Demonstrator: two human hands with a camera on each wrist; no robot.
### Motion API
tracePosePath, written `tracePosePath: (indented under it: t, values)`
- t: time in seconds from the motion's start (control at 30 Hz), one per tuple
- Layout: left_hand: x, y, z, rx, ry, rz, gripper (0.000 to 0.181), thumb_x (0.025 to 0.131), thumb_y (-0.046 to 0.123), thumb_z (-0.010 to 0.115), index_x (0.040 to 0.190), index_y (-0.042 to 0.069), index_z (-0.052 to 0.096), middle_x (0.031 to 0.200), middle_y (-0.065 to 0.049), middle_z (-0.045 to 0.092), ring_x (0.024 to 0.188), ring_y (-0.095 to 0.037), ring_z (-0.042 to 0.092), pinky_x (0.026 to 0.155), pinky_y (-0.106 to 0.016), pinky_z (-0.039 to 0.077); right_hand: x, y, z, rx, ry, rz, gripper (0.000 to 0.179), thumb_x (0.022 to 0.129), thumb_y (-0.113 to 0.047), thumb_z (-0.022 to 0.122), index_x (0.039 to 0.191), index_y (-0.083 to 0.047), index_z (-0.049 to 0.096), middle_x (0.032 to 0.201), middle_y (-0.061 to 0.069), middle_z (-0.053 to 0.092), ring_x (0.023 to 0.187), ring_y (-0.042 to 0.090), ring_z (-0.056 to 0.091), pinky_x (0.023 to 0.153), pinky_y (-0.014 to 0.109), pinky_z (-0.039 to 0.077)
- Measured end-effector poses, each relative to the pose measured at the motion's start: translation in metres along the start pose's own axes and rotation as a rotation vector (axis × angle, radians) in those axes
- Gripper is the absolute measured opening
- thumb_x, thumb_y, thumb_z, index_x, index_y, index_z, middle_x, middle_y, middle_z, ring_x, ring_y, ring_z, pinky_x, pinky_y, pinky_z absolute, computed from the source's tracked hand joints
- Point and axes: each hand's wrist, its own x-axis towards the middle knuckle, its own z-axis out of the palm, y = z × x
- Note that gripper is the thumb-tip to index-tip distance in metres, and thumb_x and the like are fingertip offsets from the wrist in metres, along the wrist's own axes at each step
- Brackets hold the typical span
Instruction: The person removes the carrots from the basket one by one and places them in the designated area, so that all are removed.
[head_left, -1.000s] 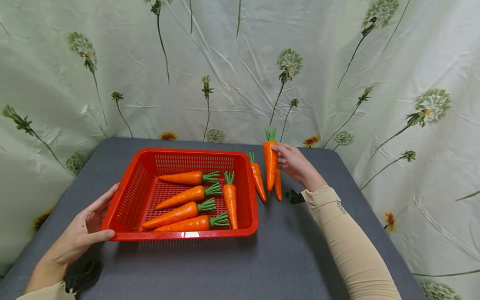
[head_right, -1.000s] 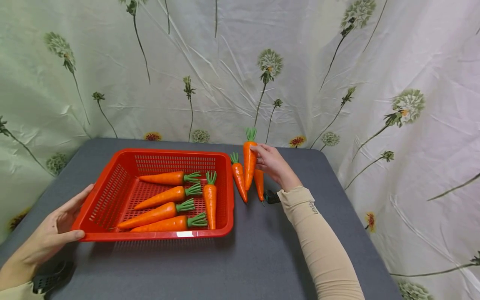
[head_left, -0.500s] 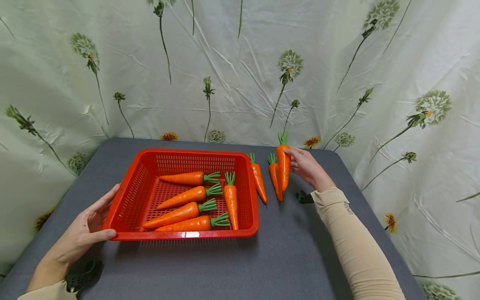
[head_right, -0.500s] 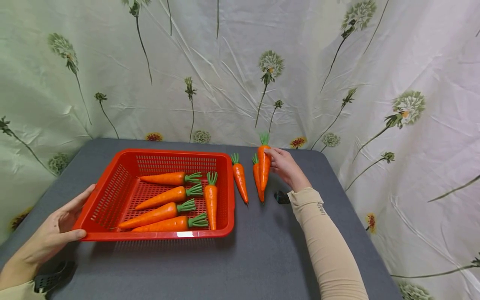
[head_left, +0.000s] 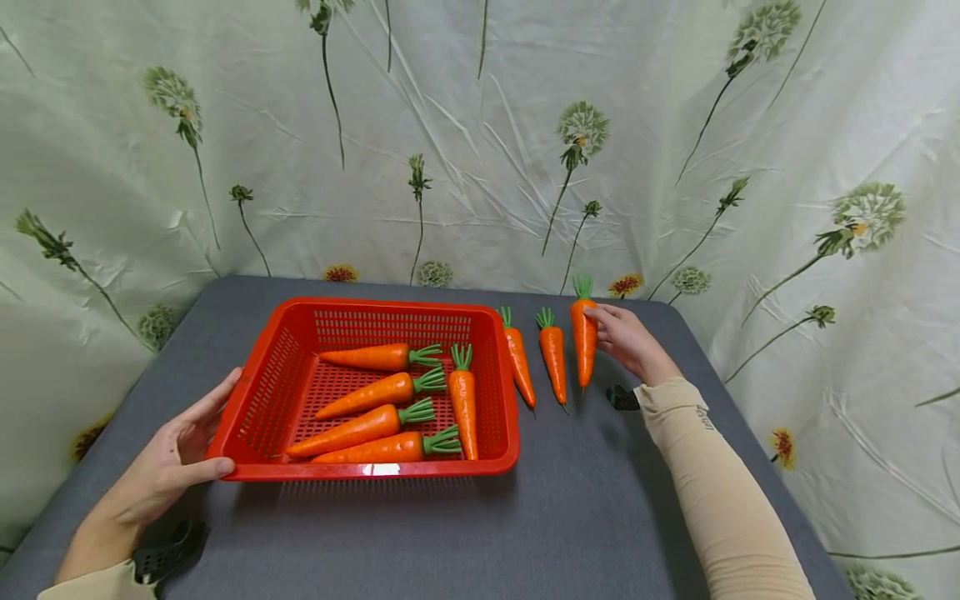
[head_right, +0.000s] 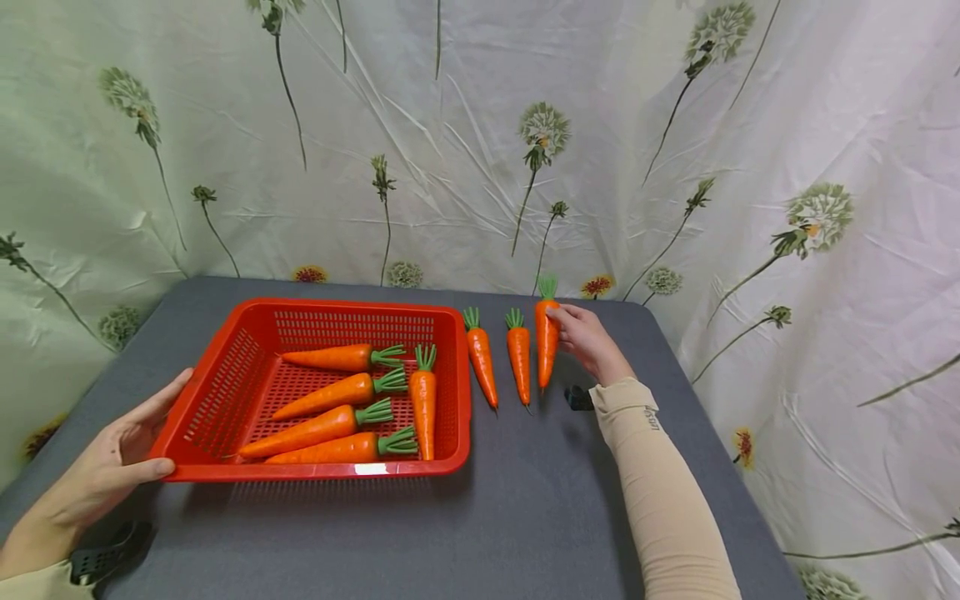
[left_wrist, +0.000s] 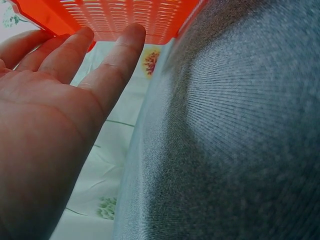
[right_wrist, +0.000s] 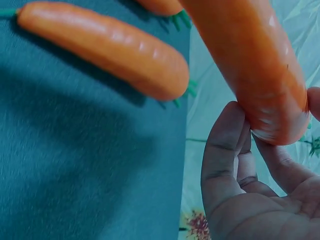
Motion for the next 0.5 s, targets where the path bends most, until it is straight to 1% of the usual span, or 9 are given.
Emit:
tracePosePath:
  t: [0.1, 0.2, 0.27, 0.37, 0.43, 0.5]
  values:
    - [0.000, 0.000, 0.000, -0.001, 0.003, 0.000, 0.097, 0.083, -0.019, 0.059, 0.162, 0.012, 0.011, 0.163, 0.006, 0.028, 0.133, 0.002, 0.047, 0.094, -0.018, 0.053, 0.001, 0.004, -0.003, -0.016, 0.010, 0.006, 0.063, 0.106, -0.037, 0.047, 0.156, -0.002, 0.030, 0.121, 0.005, 0.056, 0.088, 0.005, 0.064, 0.087, 0.023, 0.054]
    - [-0.001, 0.000, 0.000, 0.002, 0.003, -0.009, 0.098, 0.084, -0.019, 0.059, 0.163, 0.013, 0.011, 0.163, 0.007, 0.029, 0.133, 0.002, 0.048, 0.093, -0.019, 0.054, 0.002, 0.007, -0.005, -0.052, 0.025, 0.020, 0.066, 0.105, -0.039, 0.048, 0.157, -0.002, 0.027, 0.130, 0.011, 0.053, 0.089, 0.006, 0.062, 0.092, 0.028, 0.054]
    - [-0.001, 0.000, 0.000, -0.002, 0.004, -0.016, 0.097, 0.084, -0.018, 0.059, 0.163, 0.014, 0.011, 0.162, 0.007, 0.030, 0.132, 0.002, 0.049, 0.092, -0.020, 0.055, 0.004, 0.011, -0.006, -0.081, 0.040, 0.037, 0.069, 0.105, -0.040, 0.048, 0.158, -0.002, 0.024, 0.138, 0.017, 0.049, 0.094, 0.009, 0.061, 0.097, 0.033, 0.052]
    - [-0.001, 0.001, 0.000, 0.001, 0.005, -0.022, 0.098, 0.084, -0.018, 0.059, 0.163, 0.014, 0.011, 0.162, 0.009, 0.030, 0.131, 0.001, 0.051, 0.091, -0.022, 0.056, 0.005, 0.016, -0.008, -0.117, 0.059, 0.061, 0.074, 0.105, -0.042, 0.048, 0.158, -0.001, 0.018, 0.149, 0.023, 0.040, 0.106, 0.016, 0.060, 0.106, 0.041, 0.048]
    - [-0.001, 0.001, 0.001, 0.000, 0.008, -0.022, 0.098, 0.084, -0.017, 0.059, 0.163, 0.014, 0.011, 0.162, 0.009, 0.030, 0.131, 0.002, 0.051, 0.091, -0.021, 0.055, 0.006, 0.019, -0.008, -0.129, 0.074, 0.075, 0.075, 0.104, -0.042, 0.048, 0.158, 0.000, 0.017, 0.152, 0.025, 0.037, 0.112, 0.021, 0.057, 0.110, 0.043, 0.045]
    - [0.000, 0.001, 0.001, 0.001, 0.008, -0.021, 0.098, 0.084, -0.017, 0.059, 0.163, 0.014, 0.011, 0.162, 0.009, 0.029, 0.131, 0.002, 0.050, 0.092, -0.021, 0.055, 0.007, 0.022, -0.008, -0.134, 0.084, 0.084, 0.074, 0.104, -0.041, 0.048, 0.157, 0.001, 0.017, 0.152, 0.025, 0.036, 0.113, 0.023, 0.056, 0.111, 0.044, 0.044]
